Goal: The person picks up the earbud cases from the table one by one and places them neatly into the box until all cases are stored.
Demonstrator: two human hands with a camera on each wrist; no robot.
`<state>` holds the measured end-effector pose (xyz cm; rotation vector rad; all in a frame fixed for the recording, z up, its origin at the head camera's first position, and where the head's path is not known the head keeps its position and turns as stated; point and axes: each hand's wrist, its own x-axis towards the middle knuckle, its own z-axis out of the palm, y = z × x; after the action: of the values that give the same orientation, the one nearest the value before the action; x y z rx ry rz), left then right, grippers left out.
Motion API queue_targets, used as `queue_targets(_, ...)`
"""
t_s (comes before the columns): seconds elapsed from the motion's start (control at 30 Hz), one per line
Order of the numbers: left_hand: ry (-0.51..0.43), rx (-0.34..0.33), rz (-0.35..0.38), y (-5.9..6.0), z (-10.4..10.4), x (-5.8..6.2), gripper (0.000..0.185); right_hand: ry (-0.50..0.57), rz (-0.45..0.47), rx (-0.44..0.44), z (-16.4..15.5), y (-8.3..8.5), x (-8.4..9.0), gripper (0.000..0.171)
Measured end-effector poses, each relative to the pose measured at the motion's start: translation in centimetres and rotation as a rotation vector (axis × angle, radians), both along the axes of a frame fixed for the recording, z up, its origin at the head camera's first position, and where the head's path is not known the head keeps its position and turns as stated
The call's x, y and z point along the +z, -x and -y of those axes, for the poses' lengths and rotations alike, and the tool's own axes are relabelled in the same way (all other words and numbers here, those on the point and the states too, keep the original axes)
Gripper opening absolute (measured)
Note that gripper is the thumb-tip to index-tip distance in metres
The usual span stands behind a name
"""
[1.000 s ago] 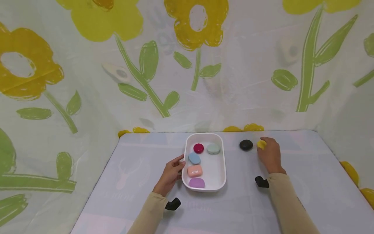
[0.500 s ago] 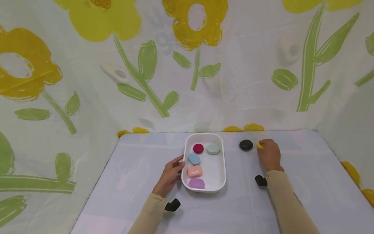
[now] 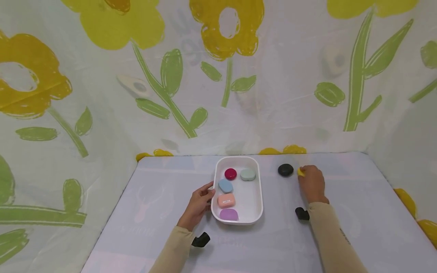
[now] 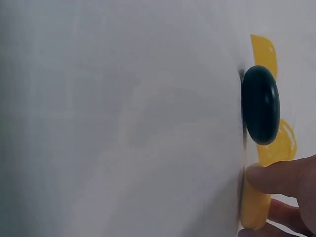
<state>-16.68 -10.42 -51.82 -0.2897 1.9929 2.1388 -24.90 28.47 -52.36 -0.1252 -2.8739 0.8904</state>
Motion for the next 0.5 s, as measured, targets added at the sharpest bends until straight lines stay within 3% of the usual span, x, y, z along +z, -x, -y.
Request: queue_targets(0.5,0.009,0.0,0.001,0.21,-0.05,-0.12,0.049,-0.011,0.026,-0.031,1.05,-1.0,0.04,0.039)
